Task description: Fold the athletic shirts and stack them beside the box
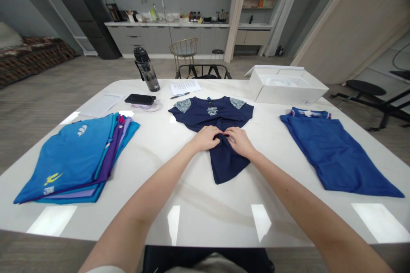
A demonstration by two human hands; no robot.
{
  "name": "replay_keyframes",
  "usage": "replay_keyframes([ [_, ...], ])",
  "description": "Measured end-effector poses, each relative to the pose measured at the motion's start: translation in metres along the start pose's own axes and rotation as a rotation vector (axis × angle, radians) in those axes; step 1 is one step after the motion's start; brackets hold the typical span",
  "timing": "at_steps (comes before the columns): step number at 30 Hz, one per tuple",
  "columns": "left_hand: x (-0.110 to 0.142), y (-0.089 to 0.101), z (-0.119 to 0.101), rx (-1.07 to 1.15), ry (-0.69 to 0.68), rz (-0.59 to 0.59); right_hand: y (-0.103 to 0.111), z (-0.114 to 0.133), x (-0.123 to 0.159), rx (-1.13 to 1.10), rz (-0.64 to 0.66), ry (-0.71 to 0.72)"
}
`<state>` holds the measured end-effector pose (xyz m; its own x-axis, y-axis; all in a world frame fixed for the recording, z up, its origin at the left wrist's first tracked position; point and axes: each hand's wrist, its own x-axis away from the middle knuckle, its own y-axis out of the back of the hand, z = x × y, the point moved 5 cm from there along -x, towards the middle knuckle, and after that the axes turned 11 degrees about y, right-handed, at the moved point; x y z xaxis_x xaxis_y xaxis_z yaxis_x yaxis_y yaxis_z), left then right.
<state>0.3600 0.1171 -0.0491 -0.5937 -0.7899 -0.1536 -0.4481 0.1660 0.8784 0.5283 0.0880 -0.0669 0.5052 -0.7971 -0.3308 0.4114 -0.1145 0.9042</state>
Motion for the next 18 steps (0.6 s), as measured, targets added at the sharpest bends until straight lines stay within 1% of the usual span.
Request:
replay_keyframes([
  [2, 0.007, -0.005, -0.010, -0.037, -0.006, 0.012, 0.001, 0.005, 0.002, -0.006, 0.031, -0.024],
  [5, 0.016, -0.006, -0.013, -0.066, 0.027, 0.049, 0.002, 0.004, 0.003, -0.011, 0.095, -0.076],
  [7, 0.024, 0.001, -0.008, -0.064, 0.056, 0.071, 0.005, 0.001, 0.005, 0.018, 0.127, -0.102],
  [9, 0.035, 0.012, 0.000, -0.055, 0.072, 0.068, 0.009, -0.002, 0.008, 0.053, 0.148, -0.107],
  [12, 0.059, 0.027, 0.017, -0.086, 0.079, 0.091, 0.018, -0.007, 0.018, 0.069, 0.166, -0.097],
  [15, 0.085, 0.036, 0.031, -0.139, 0.122, 0.139, 0.027, -0.007, 0.031, 0.083, 0.168, -0.096],
  [17, 0.097, 0.037, 0.030, -0.144, 0.147, 0.148, 0.031, 0.001, 0.036, 0.084, 0.143, -0.081],
  [18, 0.102, 0.037, 0.026, -0.136, 0.150, 0.146, 0.032, 0.008, 0.037, 0.070, 0.122, -0.063],
])
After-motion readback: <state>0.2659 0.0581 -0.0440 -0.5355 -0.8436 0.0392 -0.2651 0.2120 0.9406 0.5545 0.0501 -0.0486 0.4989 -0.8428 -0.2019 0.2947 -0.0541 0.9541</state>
